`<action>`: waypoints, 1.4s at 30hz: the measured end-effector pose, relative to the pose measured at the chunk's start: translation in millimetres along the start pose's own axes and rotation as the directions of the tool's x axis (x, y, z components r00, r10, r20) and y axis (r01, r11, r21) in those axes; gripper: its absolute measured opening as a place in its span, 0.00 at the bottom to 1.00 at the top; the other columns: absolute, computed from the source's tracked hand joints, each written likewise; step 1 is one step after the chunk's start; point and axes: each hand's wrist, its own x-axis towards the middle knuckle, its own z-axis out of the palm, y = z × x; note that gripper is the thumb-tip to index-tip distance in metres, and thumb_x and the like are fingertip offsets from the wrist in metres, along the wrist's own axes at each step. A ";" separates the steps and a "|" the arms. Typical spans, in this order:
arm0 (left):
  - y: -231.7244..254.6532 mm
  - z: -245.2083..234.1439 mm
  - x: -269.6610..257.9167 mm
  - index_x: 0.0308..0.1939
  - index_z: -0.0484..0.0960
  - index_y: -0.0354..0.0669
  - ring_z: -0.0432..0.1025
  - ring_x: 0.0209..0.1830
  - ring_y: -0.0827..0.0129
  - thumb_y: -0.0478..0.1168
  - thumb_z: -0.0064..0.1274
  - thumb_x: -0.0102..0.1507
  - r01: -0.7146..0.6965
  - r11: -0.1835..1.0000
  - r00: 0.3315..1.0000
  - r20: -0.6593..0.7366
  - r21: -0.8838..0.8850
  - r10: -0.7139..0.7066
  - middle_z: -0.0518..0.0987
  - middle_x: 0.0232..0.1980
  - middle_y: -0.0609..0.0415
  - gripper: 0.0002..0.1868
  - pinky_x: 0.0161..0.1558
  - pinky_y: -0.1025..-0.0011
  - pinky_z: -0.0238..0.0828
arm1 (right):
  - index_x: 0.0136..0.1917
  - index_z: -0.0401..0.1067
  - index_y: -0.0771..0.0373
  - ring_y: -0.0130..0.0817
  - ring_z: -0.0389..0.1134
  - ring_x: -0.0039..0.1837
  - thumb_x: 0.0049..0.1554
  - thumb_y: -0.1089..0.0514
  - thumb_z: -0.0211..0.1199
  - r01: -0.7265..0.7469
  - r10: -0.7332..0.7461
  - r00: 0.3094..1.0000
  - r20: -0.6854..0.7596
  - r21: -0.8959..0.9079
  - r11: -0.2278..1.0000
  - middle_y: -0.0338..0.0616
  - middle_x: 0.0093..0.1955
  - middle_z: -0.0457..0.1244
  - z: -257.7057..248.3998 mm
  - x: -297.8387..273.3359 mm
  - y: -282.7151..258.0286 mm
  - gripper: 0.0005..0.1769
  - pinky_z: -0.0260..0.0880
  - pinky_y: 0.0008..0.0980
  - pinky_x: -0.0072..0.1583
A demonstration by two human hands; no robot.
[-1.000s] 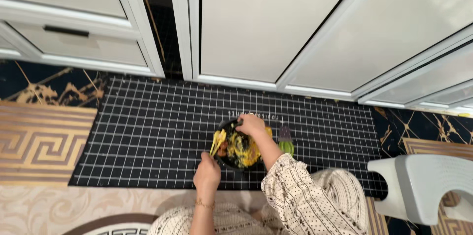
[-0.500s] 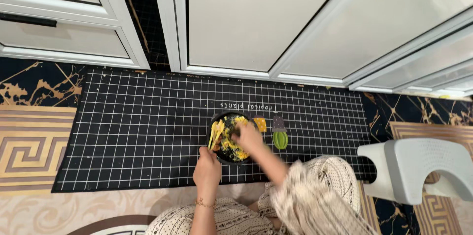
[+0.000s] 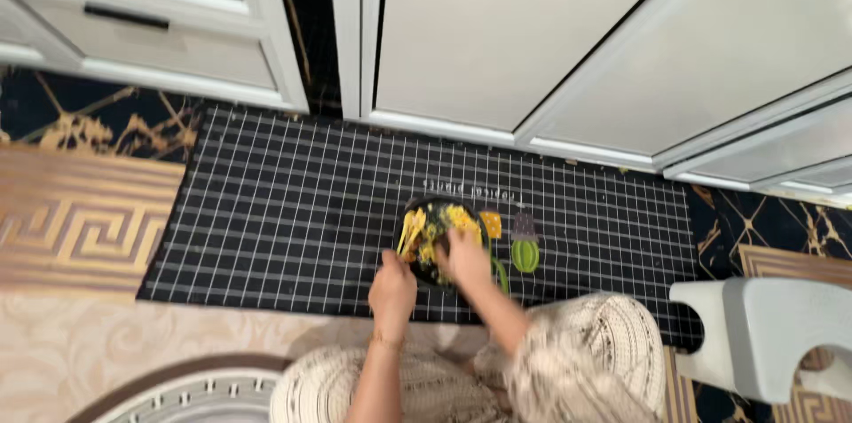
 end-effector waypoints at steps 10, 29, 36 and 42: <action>-1.2 -12.7 7.7 0.47 0.69 0.42 0.78 0.37 0.41 0.44 0.41 0.68 0.014 0.998 1.000 -0.013 -0.068 -0.015 0.84 0.38 0.39 0.10 0.36 0.45 0.72 | 0.64 0.67 0.52 0.51 0.72 0.47 0.60 0.44 0.63 0.123 -0.172 0.952 -0.252 -0.199 0.972 0.57 0.62 0.61 49.1 -13.4 -0.2 0.22 0.75 0.55 0.54; 2.5 -14.3 7.9 0.47 0.70 0.42 0.79 0.40 0.43 0.43 0.38 0.71 0.111 0.990 0.993 0.046 -0.082 -0.108 0.84 0.40 0.41 0.09 0.39 0.49 0.73 | 0.62 0.72 0.51 0.44 0.70 0.58 0.56 0.38 0.69 0.140 -0.154 0.979 0.132 0.111 0.984 0.48 0.63 0.68 -47.0 46.6 66.6 0.26 0.71 0.48 0.62; -1.9 6.4 6.3 0.46 0.70 0.40 0.79 0.42 0.44 0.41 0.41 0.67 -0.024 0.996 1.000 -0.012 -0.080 0.023 0.85 0.41 0.44 0.09 0.39 0.48 0.73 | 0.63 0.67 0.54 0.42 0.70 0.36 0.59 0.42 0.62 0.194 -0.232 0.956 -0.182 -0.204 0.960 0.58 0.61 0.61 -0.8 -22.1 19.2 0.24 0.73 0.33 0.33; -13.0 1.0 1.5 0.50 0.70 0.41 0.79 0.44 0.45 0.43 0.36 0.69 0.077 0.996 0.995 0.061 -0.036 -0.074 0.86 0.45 0.46 0.12 0.43 0.48 0.73 | 0.66 0.63 0.54 0.35 0.72 0.36 0.55 0.45 0.64 -0.050 -0.057 0.974 0.221 0.450 0.892 0.53 0.65 0.66 -35.2 27.9 41.9 0.29 0.75 0.28 0.38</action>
